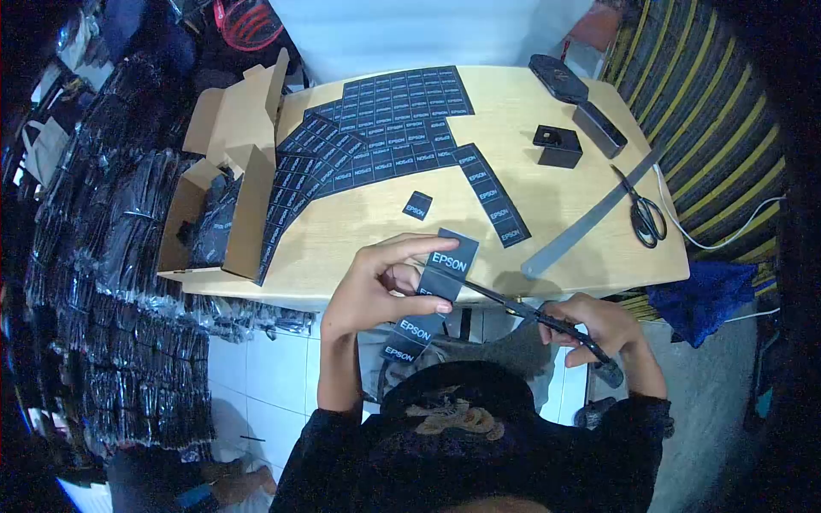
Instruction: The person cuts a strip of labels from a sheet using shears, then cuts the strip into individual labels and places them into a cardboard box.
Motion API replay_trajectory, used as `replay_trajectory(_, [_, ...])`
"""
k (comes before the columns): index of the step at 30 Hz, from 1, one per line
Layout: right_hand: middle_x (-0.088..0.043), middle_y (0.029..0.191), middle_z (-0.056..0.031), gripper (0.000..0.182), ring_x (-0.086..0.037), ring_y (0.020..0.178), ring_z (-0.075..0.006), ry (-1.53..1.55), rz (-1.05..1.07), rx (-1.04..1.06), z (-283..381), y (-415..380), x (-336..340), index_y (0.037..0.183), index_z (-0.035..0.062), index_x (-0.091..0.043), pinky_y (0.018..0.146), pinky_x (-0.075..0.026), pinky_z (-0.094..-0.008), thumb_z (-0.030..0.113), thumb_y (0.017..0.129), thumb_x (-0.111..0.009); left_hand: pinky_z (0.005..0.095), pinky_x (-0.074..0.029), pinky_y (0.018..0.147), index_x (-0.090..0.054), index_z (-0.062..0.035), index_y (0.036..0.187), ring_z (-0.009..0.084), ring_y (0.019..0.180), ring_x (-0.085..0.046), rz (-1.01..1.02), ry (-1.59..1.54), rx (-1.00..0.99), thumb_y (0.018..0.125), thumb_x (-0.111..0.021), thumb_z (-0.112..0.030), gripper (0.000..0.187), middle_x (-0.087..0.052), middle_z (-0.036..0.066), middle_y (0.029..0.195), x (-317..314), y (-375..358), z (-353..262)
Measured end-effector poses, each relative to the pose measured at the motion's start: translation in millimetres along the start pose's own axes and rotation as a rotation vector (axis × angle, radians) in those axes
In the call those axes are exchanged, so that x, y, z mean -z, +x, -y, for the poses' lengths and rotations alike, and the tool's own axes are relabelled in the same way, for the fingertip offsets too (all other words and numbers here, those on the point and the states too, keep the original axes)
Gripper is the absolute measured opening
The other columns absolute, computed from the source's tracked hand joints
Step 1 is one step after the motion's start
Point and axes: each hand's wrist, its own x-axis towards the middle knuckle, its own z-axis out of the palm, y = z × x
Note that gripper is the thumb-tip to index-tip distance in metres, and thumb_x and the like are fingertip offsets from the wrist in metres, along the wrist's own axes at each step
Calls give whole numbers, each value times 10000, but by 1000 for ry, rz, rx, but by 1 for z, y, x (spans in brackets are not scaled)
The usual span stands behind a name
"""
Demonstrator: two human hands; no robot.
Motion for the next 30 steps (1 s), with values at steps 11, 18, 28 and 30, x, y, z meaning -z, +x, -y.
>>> replay_trajectory(11, [-536, 657, -50, 413, -519, 588, -172, -65, 52, -39, 4, 3, 0, 871, 31, -553, 542, -410, -317, 338, 684, -755, 137, -478, 554, -590, -47, 1154, 58, 763, -614, 90, 4, 54, 551, -812, 52, 650, -607, 88, 1096, 1, 5, 0])
replay_trajectory(18, [-488, 627, -14, 538, -478, 544, -124, 1, 9, -25, -1, 3, -2, 849, 26, -543, 503, -382, -274, 494, 662, -729, 142, -449, 508, -589, -67, 1167, 22, 684, -579, 111, -68, 59, 591, -787, 36, 617, -603, 105, 1096, 0, 6, 5])
replay_trajectory(28, [-510, 624, -31, 464, -490, 551, -139, 10, 10, -32, 0, 4, -1, 849, 25, -550, 502, -388, -294, 410, 668, -737, 133, -349, 457, -587, -62, 1169, -23, 578, -474, 111, -23, 42, 587, -794, 24, 624, -614, 78, 1060, 1, 7, 9])
replay_trajectory(30, [-523, 618, -48, 383, -496, 559, -161, 4, 7, -27, 1, 4, 0, 846, 37, -552, 511, -385, -316, 325, 682, -745, 135, -344, 454, -586, -62, 1171, -24, 569, -469, 116, -34, 40, 585, -795, 23, 628, -618, 77, 1056, 1, 8, 12])
